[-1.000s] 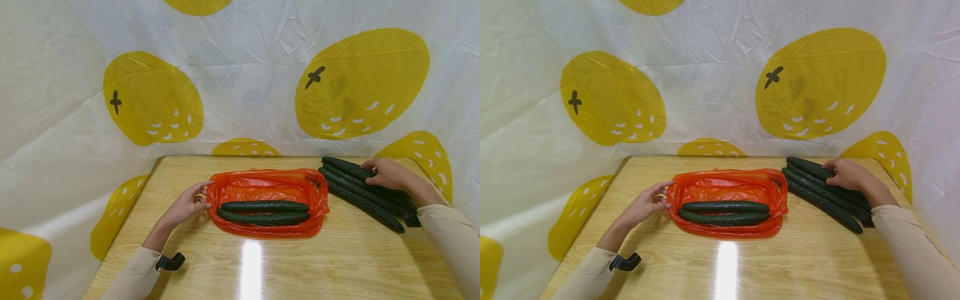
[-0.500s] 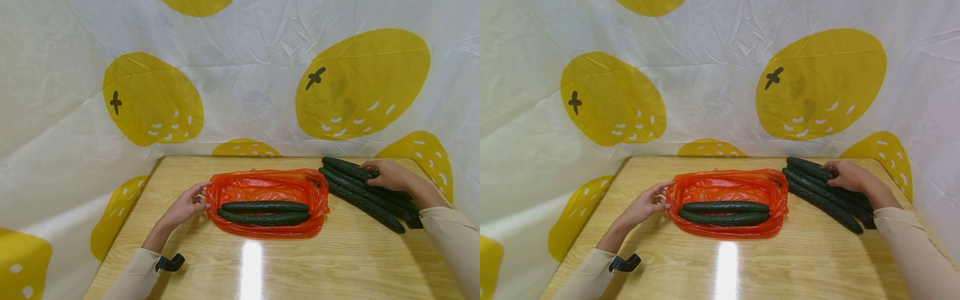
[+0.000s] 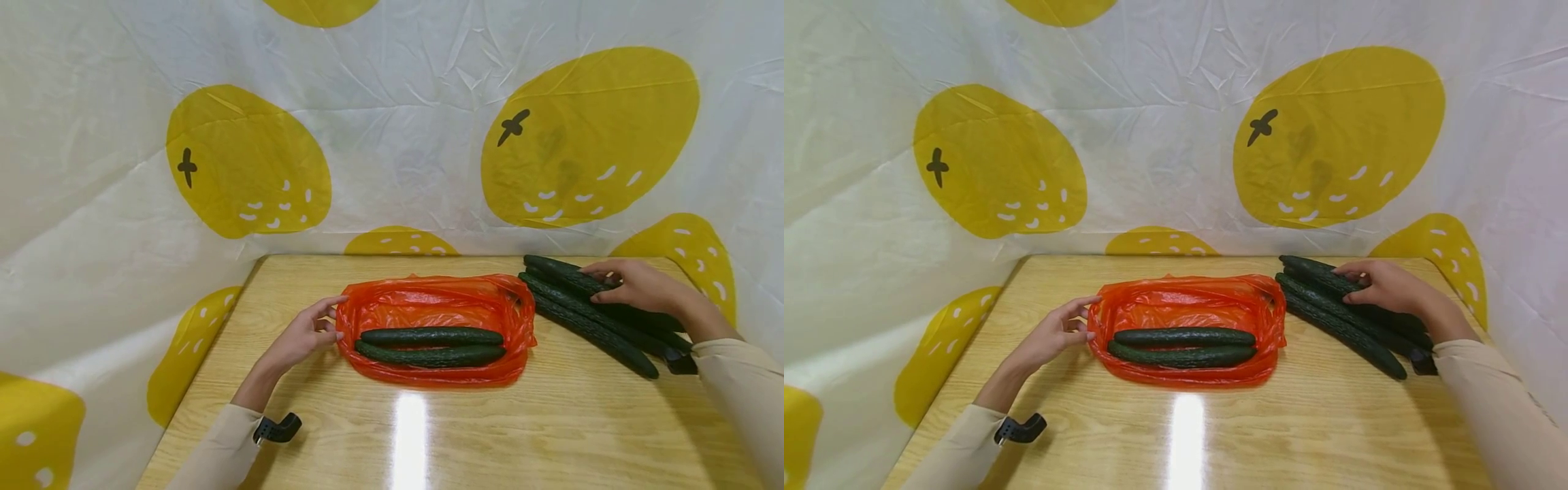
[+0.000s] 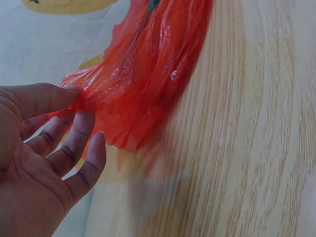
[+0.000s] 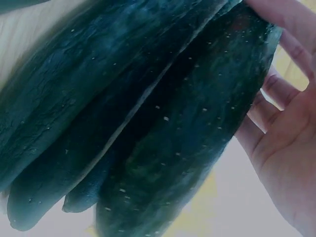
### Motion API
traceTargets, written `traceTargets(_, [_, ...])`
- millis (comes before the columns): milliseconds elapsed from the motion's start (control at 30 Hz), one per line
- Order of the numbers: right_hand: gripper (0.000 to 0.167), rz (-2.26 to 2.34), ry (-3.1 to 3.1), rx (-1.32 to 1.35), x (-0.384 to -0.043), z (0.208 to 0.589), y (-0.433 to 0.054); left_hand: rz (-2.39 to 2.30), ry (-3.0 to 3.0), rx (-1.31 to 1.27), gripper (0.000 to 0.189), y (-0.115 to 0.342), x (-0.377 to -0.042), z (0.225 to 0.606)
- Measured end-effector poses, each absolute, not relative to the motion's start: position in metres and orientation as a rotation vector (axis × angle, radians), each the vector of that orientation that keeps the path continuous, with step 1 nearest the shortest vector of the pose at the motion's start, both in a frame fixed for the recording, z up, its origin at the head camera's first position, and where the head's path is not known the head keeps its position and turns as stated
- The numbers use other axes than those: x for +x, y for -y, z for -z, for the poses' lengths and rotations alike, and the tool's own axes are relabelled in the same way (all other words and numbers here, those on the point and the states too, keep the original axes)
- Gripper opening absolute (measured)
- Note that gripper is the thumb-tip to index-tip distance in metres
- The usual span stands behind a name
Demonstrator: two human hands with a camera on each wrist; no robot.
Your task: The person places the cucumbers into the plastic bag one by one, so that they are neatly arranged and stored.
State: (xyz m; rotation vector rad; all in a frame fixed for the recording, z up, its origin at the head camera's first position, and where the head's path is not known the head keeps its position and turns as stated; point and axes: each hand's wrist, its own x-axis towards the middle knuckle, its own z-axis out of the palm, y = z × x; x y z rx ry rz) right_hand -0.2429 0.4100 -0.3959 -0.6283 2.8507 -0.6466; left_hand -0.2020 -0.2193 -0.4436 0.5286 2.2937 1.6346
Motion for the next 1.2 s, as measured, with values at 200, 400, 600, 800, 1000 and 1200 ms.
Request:
traceTargets(200, [0.058, 0.651, -2.860, -0.655, -0.239, 0.388, -0.404, -1.639, -2.288, 0.516, 0.067, 0.219, -0.202, 0.443])
traceTargets(400, [0.060, 0.607, -2.892, -0.678, -0.235, 0.379, -0.393, -1.643, -2.284, 0.498, 0.067, 0.219, -0.201, 0.442])
traceTargets(600, [0.060, 0.606, -2.868, -0.742, -0.230, 0.364, -0.374, -1.644, -2.279, 0.491, 0.068, 0.219, -0.201, 0.441])
traceTargets(800, [0.057, 0.671, -2.814, -0.793, -0.230, 0.355, -0.357, -1.647, -2.271, 0.491, 0.067, 0.218, -0.200, 0.439])
traceTargets(1000, [0.053, 0.688, -2.795, -0.880, -0.231, 0.347, -0.341, -1.648, -2.268, 0.486, 0.068, 0.218, -0.200, 0.437])
traceTargets(1200, [0.047, 0.685, -2.791, -0.975, -0.233, 0.340, -0.321, -1.649, -2.266, 0.483, 0.068, 0.217, -0.200, 0.437])
